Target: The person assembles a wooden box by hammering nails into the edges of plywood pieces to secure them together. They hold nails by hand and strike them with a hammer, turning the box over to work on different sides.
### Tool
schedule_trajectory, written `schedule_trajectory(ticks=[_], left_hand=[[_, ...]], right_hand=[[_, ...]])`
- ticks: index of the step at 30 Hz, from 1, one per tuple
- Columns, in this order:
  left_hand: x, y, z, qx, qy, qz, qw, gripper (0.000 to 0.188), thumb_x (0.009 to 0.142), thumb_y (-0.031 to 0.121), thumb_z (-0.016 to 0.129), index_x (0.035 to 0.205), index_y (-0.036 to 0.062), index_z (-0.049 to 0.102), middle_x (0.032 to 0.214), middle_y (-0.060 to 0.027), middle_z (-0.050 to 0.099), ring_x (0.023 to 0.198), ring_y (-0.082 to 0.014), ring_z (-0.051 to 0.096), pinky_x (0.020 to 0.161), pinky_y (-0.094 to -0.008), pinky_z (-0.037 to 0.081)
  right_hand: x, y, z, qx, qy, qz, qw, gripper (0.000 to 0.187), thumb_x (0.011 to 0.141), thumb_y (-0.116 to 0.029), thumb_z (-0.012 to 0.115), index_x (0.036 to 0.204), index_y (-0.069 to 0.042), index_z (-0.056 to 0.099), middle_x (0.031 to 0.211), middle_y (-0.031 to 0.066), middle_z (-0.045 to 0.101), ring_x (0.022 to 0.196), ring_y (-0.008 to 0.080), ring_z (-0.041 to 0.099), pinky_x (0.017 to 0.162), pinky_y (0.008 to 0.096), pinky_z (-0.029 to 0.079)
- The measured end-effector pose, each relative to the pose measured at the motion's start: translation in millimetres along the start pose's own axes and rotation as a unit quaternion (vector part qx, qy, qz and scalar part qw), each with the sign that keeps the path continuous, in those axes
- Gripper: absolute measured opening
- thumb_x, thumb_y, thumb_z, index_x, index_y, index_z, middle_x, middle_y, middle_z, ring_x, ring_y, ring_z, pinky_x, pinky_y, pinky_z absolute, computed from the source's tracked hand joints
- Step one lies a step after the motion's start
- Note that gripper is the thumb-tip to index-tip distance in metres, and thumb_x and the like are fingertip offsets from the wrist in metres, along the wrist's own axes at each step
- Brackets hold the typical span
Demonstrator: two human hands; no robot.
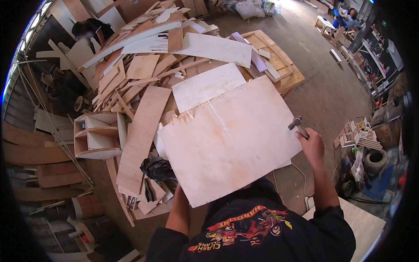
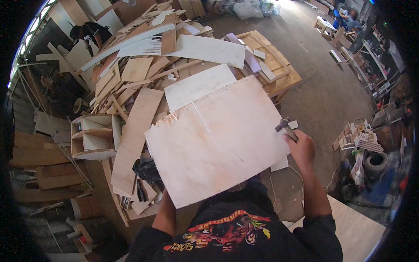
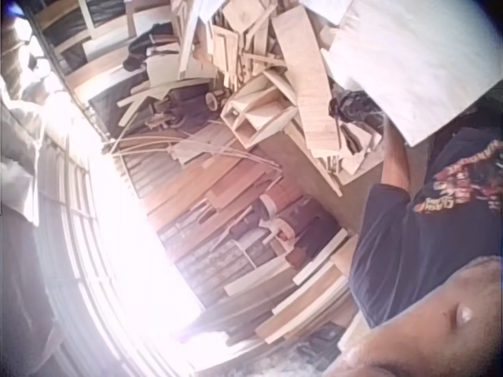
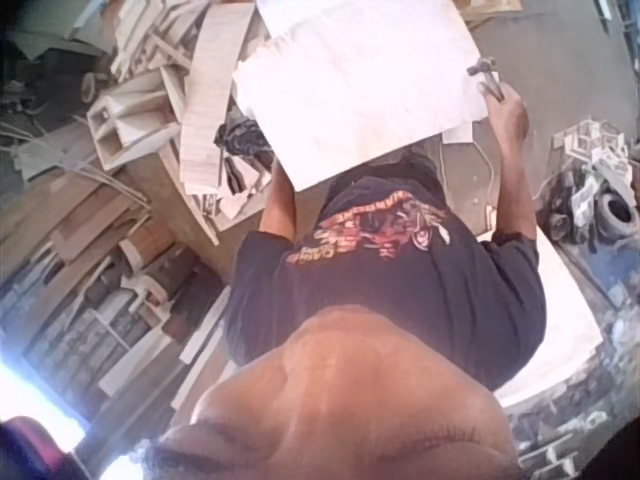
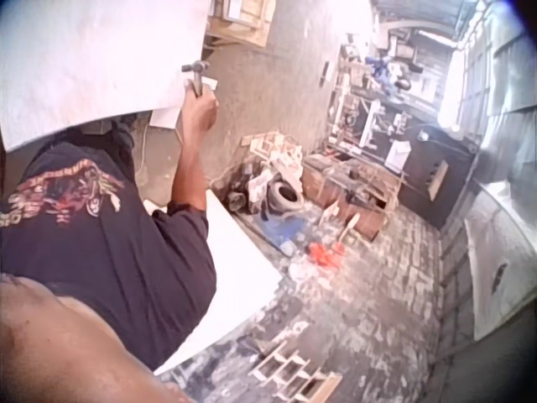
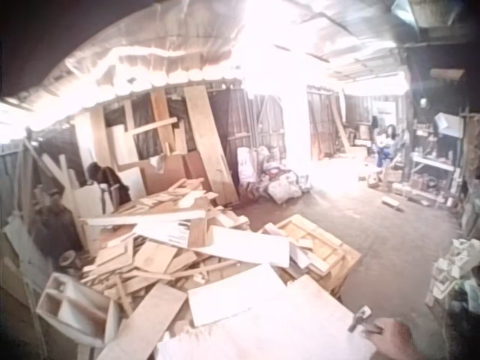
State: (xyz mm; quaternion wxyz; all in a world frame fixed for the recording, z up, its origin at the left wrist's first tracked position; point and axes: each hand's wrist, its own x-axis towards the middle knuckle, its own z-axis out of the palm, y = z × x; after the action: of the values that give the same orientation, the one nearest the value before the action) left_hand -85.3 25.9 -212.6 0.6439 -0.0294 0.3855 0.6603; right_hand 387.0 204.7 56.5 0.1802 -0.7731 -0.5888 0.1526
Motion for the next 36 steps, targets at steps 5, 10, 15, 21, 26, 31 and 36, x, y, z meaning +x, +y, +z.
schedule_trajectory(ticks=[5, 10, 15, 21, 26, 31, 36], left_hand=[[-54.9, 76.3, 71.2, 0.322, 0.194, 0.155, 0.914, 0.065, 0.11, 0.051, 0.05, 0.149, -0.0009, 0.051, 0.153, -0.0139, 0.054, 0.139, -0.0285, 0.052, 0.12, -0.0441, 0.036], [-141.4, 39.0, 231.3, 0.69, 0.188, 0.393, 0.578, 0.064, 0.096, 0.034, 0.073, 0.147, 0.0013, 0.053, 0.159, -0.0186, 0.047, 0.149, -0.0401, 0.04, 0.125, -0.0496, 0.028], [-110.5, -83.3, 340.9, 0.85, 0.116, 0.189, 0.478, 0.093, 0.089, 0.062, 0.072, 0.162, 0.0146, 0.039, 0.174, -0.0181, 0.021, 0.161, -0.0423, 0.01, 0.126, -0.0637, 0.009], [-89.8, -120.0, 355.5, 0.88, 0.194, 0.158, 0.404, 0.1, 0.09, 0.07, 0.065, 0.168, 0.02, 0.028, 0.176, -0.0187, 0.01, 0.161, -0.0459, 0.0, 0.125, -0.067, 0.006], [-88.7, -126.6, 354.5, 0.881, 0.204, 0.154, 0.398, 0.1, 0.09, 0.071, 0.064, 0.169, 0.0223, 0.025, 0.177, -0.0165, 0.01, 0.161, -0.0452, 0.0, 0.125, -0.068, 0.006], [-87.4, -131.0, 360.9, 0.877, 0.218, 0.155, 0.399, 0.1, 0.089, 0.068, 0.066, 0.168, 0.0226, 0.026, 0.177, -0.0154, 0.011, 0.162, -0.0437, 0.001, 0.125, -0.0673, 0.006], [-79.9, -127.0, 367.3, 0.87, 0.226, 0.146, 0.412, 0.098, 0.088, 0.067, 0.068, 0.167, 0.0214, 0.03, 0.176, -0.0149, 0.012, 0.162, -0.0438, -0.001, 0.126, -0.0676, 0.004]], right_hand=[[33.5, 9.3, -10.1, -0.068, -0.07, -0.106, 0.99, 0.041, 0.09, -0.046, 0.078, 0.086, -0.006, 0.068, 0.08, 0.0207, 0.071, 0.08, 0.0445, 0.071, 0.069, 0.0549, 0.052], [48.6, 22.5, -13.3, -0.055, -0.144, -0.201, 0.967, 0.047, 0.09, -0.053, 0.075, 0.086, -0.007, 0.066, 0.076, 0.0179, 0.071, 0.075, 0.0419, 0.072, 0.066, 0.0547, 0.054], [67.4, 34.1, -12.2, -0.024, -0.236, -0.302, 0.923, 0.043, 0.095, -0.051, 0.07, 0.09, -0.009, 0.066, 0.076, 0.0181, 0.071, 0.076, 0.0403, 0.073, 0.065, 0.0545, 0.053], [87.2, 49.0, -7.5, 0.034, -0.288, -0.347, 0.892, 0.045, 0.094, -0.053, 0.07, 0.092, -0.008, 0.066, 0.077, 0.0193, 0.071, 0.078, 0.0417, 0.072, 0.067, 0.0544, 0.054], [109.7, 60.5, 6.9, 0.062, -0.3, -0.344, 0.887, 0.047, 0.092, -0.053, 0.074, 0.092, -0.006, 0.065, 0.08, 0.0208, 0.071, 0.08, 0.0432, 0.072, 0.068, 0.0538, 0.054], [140.1, 61.3, 9.8, 0.256, -0.285, -0.216, 0.898, 0.036, 0.089, -0.024, 0.077, 0.11, 0.001, 0.062, 0.093, 0.0213, 0.072, 0.089, 0.0368, 0.073, 0.078, 0.0435, 0.055], [205.5, 53.8, 47.3, 0.262, -0.255, -0.179, 0.914, 0.031, 0.087, -0.011, 0.074, 0.113, 0.002, 0.063, 0.092, 0.015, 0.067, 0.084, 0.0226, 0.064, 0.079, 0.0371, 0.051]])
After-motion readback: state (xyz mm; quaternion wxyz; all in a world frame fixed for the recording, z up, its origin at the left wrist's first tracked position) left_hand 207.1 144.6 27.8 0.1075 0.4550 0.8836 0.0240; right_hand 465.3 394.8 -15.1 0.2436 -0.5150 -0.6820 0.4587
